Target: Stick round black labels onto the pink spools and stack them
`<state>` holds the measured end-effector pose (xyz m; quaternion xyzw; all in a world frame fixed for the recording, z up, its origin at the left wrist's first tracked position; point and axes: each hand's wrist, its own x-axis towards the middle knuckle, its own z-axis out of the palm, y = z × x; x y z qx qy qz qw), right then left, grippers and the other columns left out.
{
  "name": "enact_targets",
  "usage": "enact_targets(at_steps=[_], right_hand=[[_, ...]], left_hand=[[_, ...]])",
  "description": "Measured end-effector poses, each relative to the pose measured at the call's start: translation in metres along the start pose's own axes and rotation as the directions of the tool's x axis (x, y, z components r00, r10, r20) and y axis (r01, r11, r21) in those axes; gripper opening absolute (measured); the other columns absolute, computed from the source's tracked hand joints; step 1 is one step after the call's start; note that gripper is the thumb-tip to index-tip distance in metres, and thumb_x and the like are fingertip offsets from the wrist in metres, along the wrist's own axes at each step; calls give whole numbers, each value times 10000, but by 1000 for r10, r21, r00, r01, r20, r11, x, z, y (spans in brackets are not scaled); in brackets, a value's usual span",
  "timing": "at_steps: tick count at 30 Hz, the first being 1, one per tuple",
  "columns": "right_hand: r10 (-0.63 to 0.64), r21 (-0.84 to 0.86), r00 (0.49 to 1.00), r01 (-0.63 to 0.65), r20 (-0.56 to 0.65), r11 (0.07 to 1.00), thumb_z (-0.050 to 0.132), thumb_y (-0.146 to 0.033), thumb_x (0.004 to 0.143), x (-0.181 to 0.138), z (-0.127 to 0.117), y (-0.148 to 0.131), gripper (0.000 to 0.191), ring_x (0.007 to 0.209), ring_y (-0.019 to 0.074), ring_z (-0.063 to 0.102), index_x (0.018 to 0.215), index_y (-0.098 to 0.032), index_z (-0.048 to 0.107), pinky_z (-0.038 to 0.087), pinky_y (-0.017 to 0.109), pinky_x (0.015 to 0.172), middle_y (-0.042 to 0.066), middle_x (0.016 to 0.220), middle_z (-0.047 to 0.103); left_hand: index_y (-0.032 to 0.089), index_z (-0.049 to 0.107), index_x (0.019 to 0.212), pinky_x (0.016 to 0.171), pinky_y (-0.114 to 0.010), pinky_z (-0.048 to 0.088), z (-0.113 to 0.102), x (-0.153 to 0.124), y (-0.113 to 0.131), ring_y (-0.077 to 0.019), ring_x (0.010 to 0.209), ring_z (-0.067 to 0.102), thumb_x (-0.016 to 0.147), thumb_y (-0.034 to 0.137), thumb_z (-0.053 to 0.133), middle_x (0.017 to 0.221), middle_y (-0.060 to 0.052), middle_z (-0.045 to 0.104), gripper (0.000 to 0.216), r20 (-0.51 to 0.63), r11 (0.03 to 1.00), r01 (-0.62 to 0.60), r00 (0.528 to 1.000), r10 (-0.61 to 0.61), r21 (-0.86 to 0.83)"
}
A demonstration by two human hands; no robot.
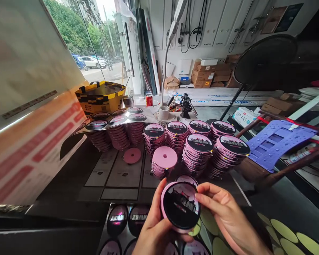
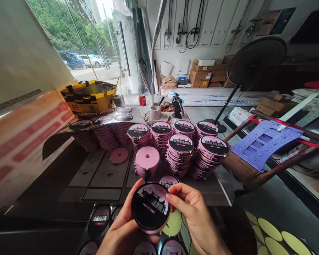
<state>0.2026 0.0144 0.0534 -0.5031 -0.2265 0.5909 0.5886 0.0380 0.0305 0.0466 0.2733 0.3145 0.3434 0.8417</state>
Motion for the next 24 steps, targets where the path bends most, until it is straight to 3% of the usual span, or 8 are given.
enact_targets(at_steps=[4, 7, 10, 14, 24], right_hand=[[2, -70, 1000, -3, -23, 998, 811, -307, 540, -3, -11, 6, 212, 559, 89, 469, 648, -187, 674, 386, 193, 559, -39, 582, 613], [-13, -131, 1000, 11, -17, 991, 797, -305, 559, -5, -15, 8, 186, 571, 97, 478, 640, -191, 674, 388, 202, 570, -40, 581, 610], [-38, -178, 999, 35, -13, 983, 777, -298, 584, -6, -17, 9, 155, 584, 101, 481, 644, -196, 676, 388, 206, 584, -41, 591, 609], [-46, -237, 999, 49, 20, 970, 756, -291, 606, -7, -19, 10, 131, 590, 104, 484, 629, -191, 674, 384, 209, 584, -32, 599, 618], [-67, -280, 998, 69, 16, 957, 735, -276, 606, -6, -17, 11, 115, 571, 117, 475, 615, -181, 671, 378, 231, 570, -21, 575, 603]], left_hand=[[347, 70, 1402, 753, -388, 516, -11, -2, -7, -258, 897, 657, 626, 20, 528, 1250, -62, 571, 959, 112, 985, 138, 986, -126, -105], [369, 176, 1384, 793, -398, 502, -15, -4, -11, -258, 933, 642, 545, -4, 488, 1279, -32, 546, 970, 134, 982, 144, 983, -128, -121], [358, 324, 1329, 783, -415, 514, -16, -6, -16, -277, 1006, 601, 496, -20, 477, 1316, -20, 503, 928, 108, 981, 108, 990, -92, -159], [337, 369, 1305, 764, -425, 531, -12, -7, -18, -293, 1037, 574, 496, -25, 521, 1323, -32, 483, 900, 60, 979, 94, 995, -84, -179], [374, 540, 1164, 795, -361, 515, -4, -9, -16, -242, 985, 595, 512, -12, 706, 1186, -11, 592, 776, 22, 976, 74, 997, -71, -207]])
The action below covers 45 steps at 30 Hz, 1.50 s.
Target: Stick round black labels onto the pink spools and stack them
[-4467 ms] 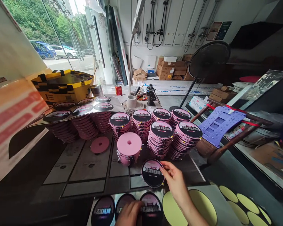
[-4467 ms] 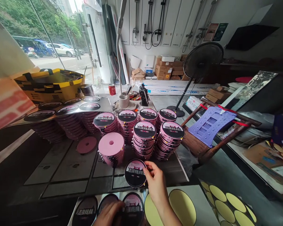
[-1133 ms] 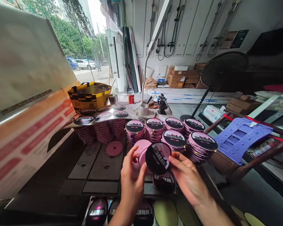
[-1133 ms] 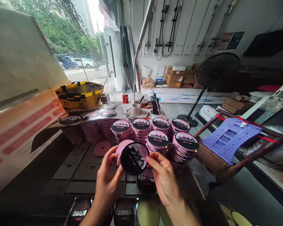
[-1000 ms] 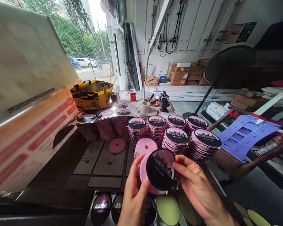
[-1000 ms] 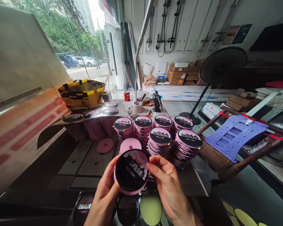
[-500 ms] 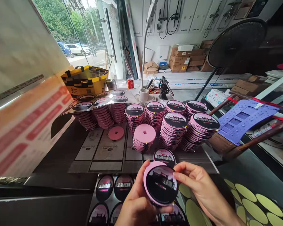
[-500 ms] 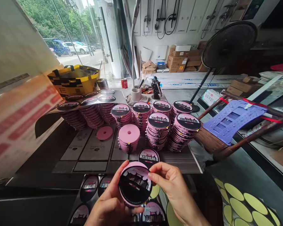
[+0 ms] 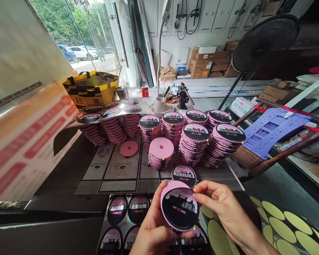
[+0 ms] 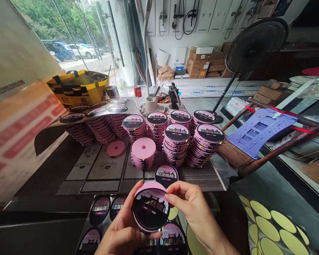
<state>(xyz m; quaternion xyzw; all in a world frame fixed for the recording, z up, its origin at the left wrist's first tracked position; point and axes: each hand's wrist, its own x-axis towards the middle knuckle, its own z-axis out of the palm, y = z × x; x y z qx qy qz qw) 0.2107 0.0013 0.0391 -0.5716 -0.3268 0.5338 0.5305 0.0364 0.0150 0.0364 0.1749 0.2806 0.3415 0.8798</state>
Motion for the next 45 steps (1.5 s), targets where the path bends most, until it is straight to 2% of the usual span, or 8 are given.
enact_targets(at_steps=[4, 10, 17, 29, 38, 42, 45], right_hand=[[2, -4, 1000, -2, -7, 1000, 736, -279, 598, 0, 1, -2, 120, 569, 126, 478, 606, -180, 670, 384, 242, 569, -14, 576, 605], [-9, -13, 1000, 9, -7, 1000, 736, -276, 603, -1, 1, -1, 113, 568, 123, 482, 611, -182, 674, 385, 238, 565, -13, 578, 611], [-12, -25, 1000, 12, -17, 1000, 734, -278, 601, 0, 2, 1, 114, 559, 123, 486, 613, -180, 677, 388, 240, 556, -11, 574, 614], [-19, -44, 997, 16, -69, 999, 747, -292, 554, -2, 5, -3, 135, 531, 125, 499, 571, -179, 674, 400, 235, 530, -4, 551, 623], [-48, -82, 994, 40, -101, 996, 737, -293, 545, -2, 6, -3, 133, 512, 135, 527, 550, -176, 672, 419, 237, 513, 5, 532, 634], [-85, -153, 991, 68, -103, 986, 721, -280, 580, -2, 6, 1, 110, 523, 153, 559, 569, -183, 669, 440, 240, 517, 8, 546, 640], [-137, -237, 984, 107, -117, 966, 699, -277, 621, -3, 9, 5, 91, 553, 178, 591, 602, -191, 673, 460, 253, 539, 19, 581, 658]], left_hand=[[376, 484, 1224, 766, -417, 531, -8, 0, -3, -255, 924, 629, 561, -5, 680, 1218, -32, 571, 789, 42, 1000, -10, 999, 9, 19], [375, 449, 1253, 776, -432, 532, -13, -1, -4, -254, 938, 622, 614, 39, 690, 1220, -38, 569, 760, 50, 999, -19, 999, 17, 32], [391, 459, 1235, 727, -385, 546, -9, -1, -3, -230, 908, 629, 676, 79, 680, 1227, -37, 562, 677, 25, 998, -24, 999, 22, 62], [424, 511, 1194, 735, -381, 543, -9, -1, -5, -215, 900, 615, 661, 107, 706, 1221, -22, 558, 649, 29, 997, -47, 999, 46, 59], [419, 517, 1194, 732, -373, 546, -7, -1, -7, -237, 937, 600, 640, 159, 735, 1240, -30, 546, 650, -8, 994, -69, 998, 70, 83], [417, 493, 1220, 749, -374, 536, -9, -2, -9, -266, 990, 586, 651, 198, 732, 1286, -28, 519, 655, -13, 985, -100, 995, 103, 138], [394, 459, 1261, 766, -338, 524, -7, -2, -13, -288, 1052, 561, 696, 230, 696, 1348, -29, 470, 635, -22, 948, -179, 981, 191, 263]])
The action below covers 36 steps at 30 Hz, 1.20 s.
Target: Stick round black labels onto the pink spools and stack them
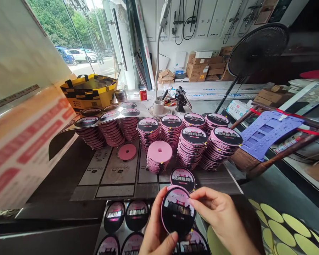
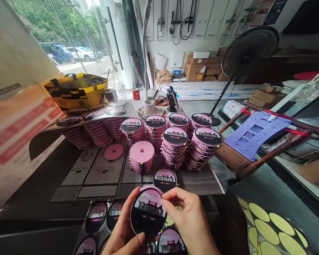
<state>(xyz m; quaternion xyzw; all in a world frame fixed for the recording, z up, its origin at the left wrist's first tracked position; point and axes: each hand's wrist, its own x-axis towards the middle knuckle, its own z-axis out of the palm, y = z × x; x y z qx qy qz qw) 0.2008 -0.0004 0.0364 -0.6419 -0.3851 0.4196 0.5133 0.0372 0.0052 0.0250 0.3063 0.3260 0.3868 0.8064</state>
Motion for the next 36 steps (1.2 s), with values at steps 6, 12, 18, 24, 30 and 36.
enact_targets(at_steps=[6, 12, 18, 24, 30, 36], right_hand=[[-113, -135, 989, 100, -93, 986, 652, -252, 667, -2, 7, -1, 87, 523, 164, 571, 594, -205, 643, 443, 237, 513, 2, 562, 631], [36, -30, 999, -36, -10, 999, 661, -269, 659, 3, 1, 4, 93, 558, 172, 574, 625, -184, 652, 447, 261, 534, 16, 595, 653], [110, 81, 993, -113, 46, 990, 712, -235, 570, 7, -4, 1, 84, 542, 158, 572, 602, -167, 673, 446, 260, 538, 12, 573, 655], [141, 154, 984, -156, 106, 976, 741, -240, 547, 9, -8, -1, 106, 553, 141, 544, 577, -160, 679, 426, 251, 565, 6, 560, 642], [173, 332, 981, -193, 87, 923, 778, -242, 551, 7, -10, 5, 139, 576, 100, 507, 619, -175, 676, 400, 198, 567, -24, 590, 631], [134, 272, 984, -162, 121, 949, 775, -239, 582, 6, -10, 10, 112, 578, 93, 518, 629, -187, 687, 411, 184, 567, -27, 598, 641]], left_hand=[[347, 541, 1210, 1042, -343, 300, 3, 5, -10, -289, 1287, 338, 698, 244, 694, 1335, -3, 499, 544, -34, 964, -227, 972, 234, 140], [414, 491, 1224, 909, -376, 436, -4, 8, -10, -296, 1135, 494, 605, 184, 748, 1330, -4, 484, 708, -17, 995, 59, 998, -61, -75], [426, 551, 1151, 819, -333, 490, -5, 11, -5, -248, 1008, 567, 488, 74, 755, 1247, 27, 538, 778, 9, 971, 152, 988, -153, -184], [400, 513, 1200, 762, -437, 533, -12, 12, -5, -278, 980, 588, 541, -1, 637, 1269, -9, 525, 782, 80, 954, 179, 983, -164, -241], [409, 521, 1189, 759, -422, 542, -14, 11, -1, -263, 984, 597, 541, -38, 571, 1269, 19, 533, 789, 97, 944, 214, 976, -195, -253], [399, 535, 1170, 752, -412, 546, -8, 9, 2, -288, 1013, 586, 500, -47, 605, 1270, 6, 531, 808, 67, 945, 215, 977, -204, -247]])
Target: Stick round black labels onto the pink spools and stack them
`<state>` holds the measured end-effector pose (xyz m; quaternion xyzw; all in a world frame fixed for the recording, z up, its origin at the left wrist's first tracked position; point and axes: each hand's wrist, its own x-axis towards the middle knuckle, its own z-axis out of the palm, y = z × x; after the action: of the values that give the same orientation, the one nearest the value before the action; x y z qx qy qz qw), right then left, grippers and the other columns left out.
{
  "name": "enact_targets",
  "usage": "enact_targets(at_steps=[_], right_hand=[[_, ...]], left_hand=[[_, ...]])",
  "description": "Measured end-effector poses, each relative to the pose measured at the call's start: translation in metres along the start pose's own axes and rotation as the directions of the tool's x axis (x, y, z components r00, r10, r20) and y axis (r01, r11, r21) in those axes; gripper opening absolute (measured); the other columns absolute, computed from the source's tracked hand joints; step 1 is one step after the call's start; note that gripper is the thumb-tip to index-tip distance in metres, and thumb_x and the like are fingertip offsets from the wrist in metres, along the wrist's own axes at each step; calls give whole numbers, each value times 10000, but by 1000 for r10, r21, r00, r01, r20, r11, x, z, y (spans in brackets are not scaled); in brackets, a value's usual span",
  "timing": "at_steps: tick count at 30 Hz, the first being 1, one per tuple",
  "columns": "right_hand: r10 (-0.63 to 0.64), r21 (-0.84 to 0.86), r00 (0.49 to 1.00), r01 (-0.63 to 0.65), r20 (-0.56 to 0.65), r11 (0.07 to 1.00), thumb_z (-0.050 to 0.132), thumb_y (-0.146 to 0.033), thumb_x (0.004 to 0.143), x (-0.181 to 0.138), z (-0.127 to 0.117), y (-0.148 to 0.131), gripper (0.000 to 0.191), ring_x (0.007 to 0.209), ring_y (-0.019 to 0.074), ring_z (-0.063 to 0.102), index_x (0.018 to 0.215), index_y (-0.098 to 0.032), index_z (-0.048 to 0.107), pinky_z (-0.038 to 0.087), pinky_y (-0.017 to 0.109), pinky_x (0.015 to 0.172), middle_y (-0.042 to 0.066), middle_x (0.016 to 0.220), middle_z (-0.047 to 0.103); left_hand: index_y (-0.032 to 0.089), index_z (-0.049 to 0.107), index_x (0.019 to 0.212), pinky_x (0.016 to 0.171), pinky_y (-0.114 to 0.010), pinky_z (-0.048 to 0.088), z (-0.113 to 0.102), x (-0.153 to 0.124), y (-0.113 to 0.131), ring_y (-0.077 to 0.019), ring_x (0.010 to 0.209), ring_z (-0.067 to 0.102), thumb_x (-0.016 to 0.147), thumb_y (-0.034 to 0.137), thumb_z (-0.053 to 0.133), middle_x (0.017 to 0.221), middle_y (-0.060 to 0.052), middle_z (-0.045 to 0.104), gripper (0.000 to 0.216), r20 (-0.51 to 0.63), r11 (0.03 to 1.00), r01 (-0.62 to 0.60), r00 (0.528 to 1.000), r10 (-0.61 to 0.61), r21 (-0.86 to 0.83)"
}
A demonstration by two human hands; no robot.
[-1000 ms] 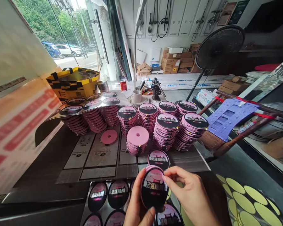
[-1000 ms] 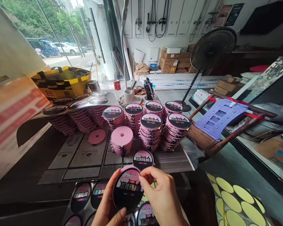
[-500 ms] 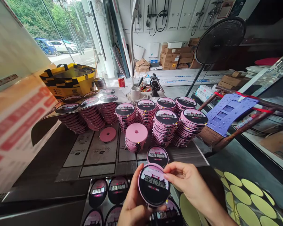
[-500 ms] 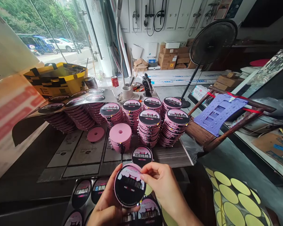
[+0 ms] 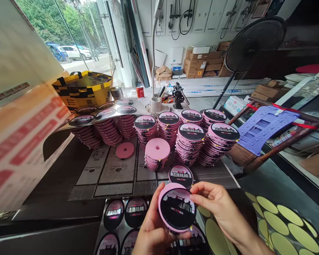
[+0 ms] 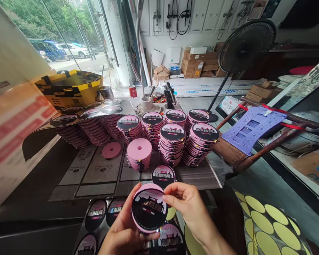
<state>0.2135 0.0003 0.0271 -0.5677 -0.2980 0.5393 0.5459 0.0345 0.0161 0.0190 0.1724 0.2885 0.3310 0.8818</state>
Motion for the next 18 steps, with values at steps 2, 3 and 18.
enact_targets(at_steps=[2, 3, 18], right_hand=[[-10, -22, 1000, 10, 10, 1000, 768, -241, 597, 1, -1, 2, 102, 581, 96, 528, 643, -192, 691, 421, 187, 569, -25, 607, 647], [-16, -31, 1000, 16, 12, 999, 765, -240, 602, 1, -1, 3, 99, 584, 99, 534, 648, -193, 692, 427, 190, 572, -24, 612, 650], [-22, -30, 1000, 23, 19, 999, 768, -233, 594, 3, -1, 3, 97, 575, 95, 541, 643, -190, 696, 435, 183, 567, -21, 607, 655]], left_hand=[[391, 529, 1173, 750, -416, 545, 2, 0, 0, -296, 1027, 575, 494, -38, 648, 1266, -7, 533, 812, -33, 1000, -4, 999, 4, 9], [386, 521, 1180, 745, -414, 546, 2, 0, -1, -296, 1022, 577, 489, -35, 664, 1256, -15, 540, 822, -41, 1000, -8, 999, 9, 14], [381, 493, 1207, 719, -415, 543, 1, -1, 0, -292, 912, 630, 506, -10, 693, 1219, -32, 557, 827, -32, 999, -16, 999, 18, 48]])
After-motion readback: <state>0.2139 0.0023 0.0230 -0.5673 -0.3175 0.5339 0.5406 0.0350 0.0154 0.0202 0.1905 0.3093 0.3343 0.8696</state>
